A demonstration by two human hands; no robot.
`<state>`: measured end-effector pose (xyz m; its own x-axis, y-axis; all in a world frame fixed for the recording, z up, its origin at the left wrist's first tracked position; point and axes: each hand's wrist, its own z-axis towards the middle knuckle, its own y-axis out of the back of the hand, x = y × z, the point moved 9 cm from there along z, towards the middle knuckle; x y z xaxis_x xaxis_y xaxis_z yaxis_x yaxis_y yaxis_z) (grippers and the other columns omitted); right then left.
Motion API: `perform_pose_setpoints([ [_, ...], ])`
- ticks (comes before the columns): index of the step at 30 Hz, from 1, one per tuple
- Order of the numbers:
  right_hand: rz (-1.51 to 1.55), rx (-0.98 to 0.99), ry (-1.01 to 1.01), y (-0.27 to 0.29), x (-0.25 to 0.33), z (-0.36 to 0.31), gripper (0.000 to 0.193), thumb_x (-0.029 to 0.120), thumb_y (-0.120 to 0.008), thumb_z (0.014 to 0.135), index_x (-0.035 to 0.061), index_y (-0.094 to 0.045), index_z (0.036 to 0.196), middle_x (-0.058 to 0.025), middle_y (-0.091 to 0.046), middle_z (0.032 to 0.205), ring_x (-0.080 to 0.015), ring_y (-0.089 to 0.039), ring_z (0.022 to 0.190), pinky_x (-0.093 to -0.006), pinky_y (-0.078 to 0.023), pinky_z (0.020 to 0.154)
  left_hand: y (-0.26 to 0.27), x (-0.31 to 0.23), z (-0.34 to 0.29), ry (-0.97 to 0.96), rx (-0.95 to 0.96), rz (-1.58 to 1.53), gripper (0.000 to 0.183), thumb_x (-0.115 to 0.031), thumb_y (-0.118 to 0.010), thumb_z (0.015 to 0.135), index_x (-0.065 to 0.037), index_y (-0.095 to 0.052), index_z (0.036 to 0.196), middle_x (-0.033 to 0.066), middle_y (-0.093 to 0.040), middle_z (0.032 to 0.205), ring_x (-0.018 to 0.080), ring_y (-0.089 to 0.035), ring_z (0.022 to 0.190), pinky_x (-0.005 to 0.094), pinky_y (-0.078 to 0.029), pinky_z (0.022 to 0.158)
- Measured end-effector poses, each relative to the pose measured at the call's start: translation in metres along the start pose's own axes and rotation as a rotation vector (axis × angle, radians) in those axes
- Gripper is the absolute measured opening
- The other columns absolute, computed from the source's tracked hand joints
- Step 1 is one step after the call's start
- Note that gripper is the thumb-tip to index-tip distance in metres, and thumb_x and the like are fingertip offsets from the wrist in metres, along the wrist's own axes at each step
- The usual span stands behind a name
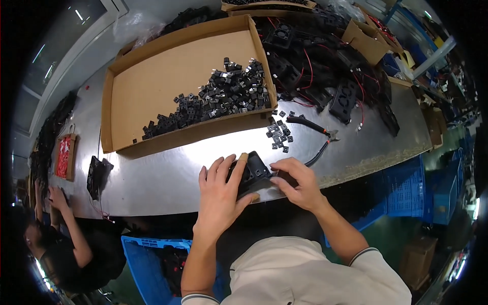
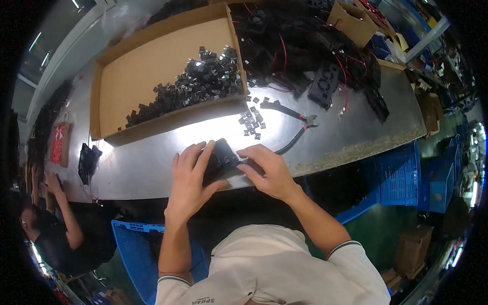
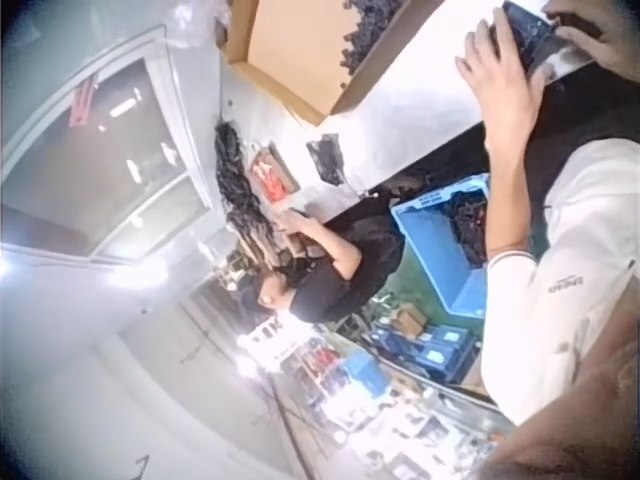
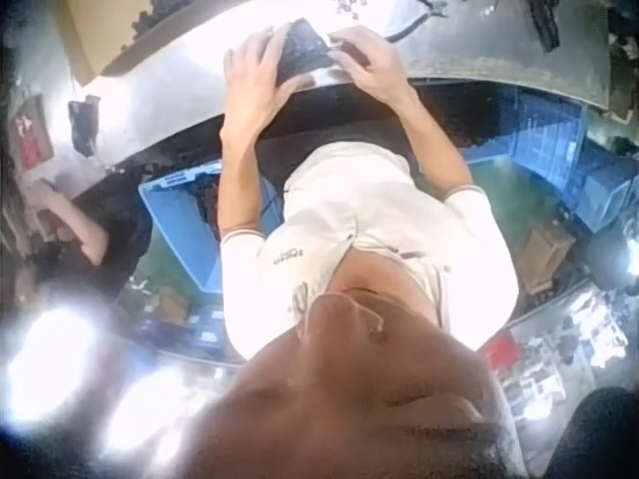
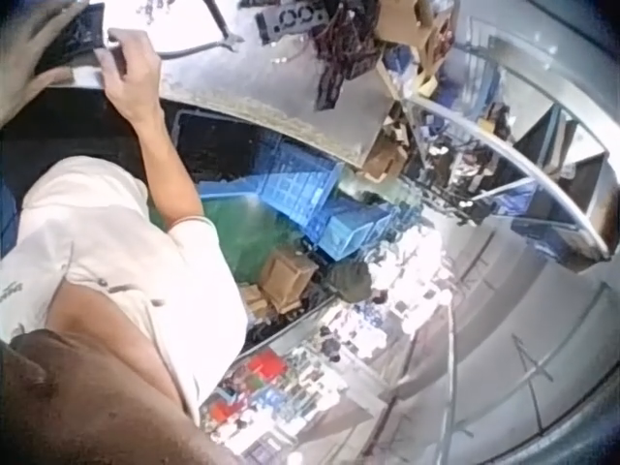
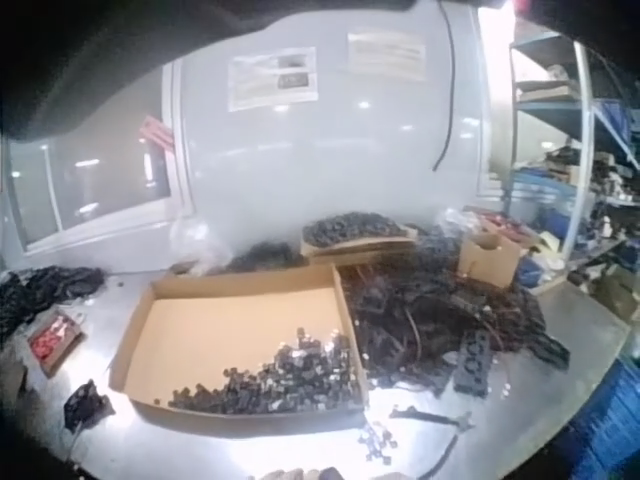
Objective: Assembling and inspecting cooling fan modules at a manufacturing workbench.
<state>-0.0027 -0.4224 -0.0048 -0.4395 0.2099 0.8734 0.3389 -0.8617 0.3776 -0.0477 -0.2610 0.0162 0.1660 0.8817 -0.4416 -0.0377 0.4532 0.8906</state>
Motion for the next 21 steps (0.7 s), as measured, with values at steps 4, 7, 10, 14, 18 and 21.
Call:
perform_pose_setpoints([
  [4,0.002,0.064,0.047,-0.008,0.008,0.004,0.040,0.006,-0.074,0.081,0.0029,-0.061,0.120,-0.0128,-0.056,0.116,-0.0229,-0.062,0.084,-0.0306,-0.051,0.074,0.004,-0.005,0.001,-0.038,-0.009,0.051,0.090,-0.019,-0.085,0.068,-0.014,-0.040,0.145,0.0161,-0.048,0.136,0.0373,-0.044,0.127,0.0533,-0.029,0.109],
  [7,-0.188,0.173,0.098,-0.013,0.017,0.011,0.046,0.010,-0.076,0.080,0.0045,-0.060,0.124,-0.0131,-0.054,0.118,-0.0258,-0.061,0.088,-0.0333,-0.051,0.076,0.002,-0.001,0.002,-0.004,0.008,-0.042,0.091,-0.017,-0.085,0.068,-0.012,-0.039,0.146,0.0159,-0.050,0.135,0.0375,-0.047,0.123,0.0524,-0.030,0.108],
  [10,-0.346,0.320,0.093,-0.020,0.024,0.027,0.047,0.014,-0.077,0.079,0.0047,-0.060,0.122,-0.0143,-0.054,0.114,-0.0306,-0.061,0.090,-0.0365,-0.052,0.078,0.001,0.004,0.000,0.013,-0.017,-0.125,0.092,-0.014,-0.084,0.068,-0.009,-0.037,0.147,0.0167,-0.052,0.133,0.0373,-0.050,0.120,0.0511,-0.032,0.106],
  [14,-0.414,0.403,0.102,-0.032,0.027,0.031,0.041,0.015,-0.077,0.079,0.0034,-0.062,0.116,-0.0159,-0.054,0.113,-0.0344,-0.060,0.092,-0.0386,-0.051,0.080,0.000,0.009,-0.003,0.020,-0.062,-0.123,0.094,-0.013,-0.085,0.067,-0.008,-0.035,0.147,0.0165,-0.055,0.130,0.0353,-0.051,0.119,0.0483,-0.034,0.104],
  [18,-0.347,0.320,0.047,-0.029,0.025,0.029,0.034,0.012,-0.076,0.080,0.0012,-0.062,0.109,-0.0164,-0.054,0.113,-0.0351,-0.060,0.095,-0.0393,-0.051,0.081,-0.001,0.008,-0.003,0.027,-0.082,-0.121,0.094,-0.013,-0.085,0.067,-0.008,-0.036,0.147,0.0157,-0.055,0.131,0.0340,-0.052,0.119,0.0466,-0.033,0.104],
  [21,-0.312,0.283,0.026,-0.027,0.026,0.029,0.033,0.010,-0.075,0.080,0.0008,-0.062,0.108,-0.0164,-0.054,0.112,-0.0352,-0.060,0.097,-0.0395,-0.051,0.082,0.001,0.008,-0.003,0.018,-0.088,-0.154,0.093,-0.014,-0.085,0.068,-0.008,-0.037,0.147,0.0157,-0.055,0.131,0.0341,-0.051,0.121,0.0464,-0.033,0.104],
])
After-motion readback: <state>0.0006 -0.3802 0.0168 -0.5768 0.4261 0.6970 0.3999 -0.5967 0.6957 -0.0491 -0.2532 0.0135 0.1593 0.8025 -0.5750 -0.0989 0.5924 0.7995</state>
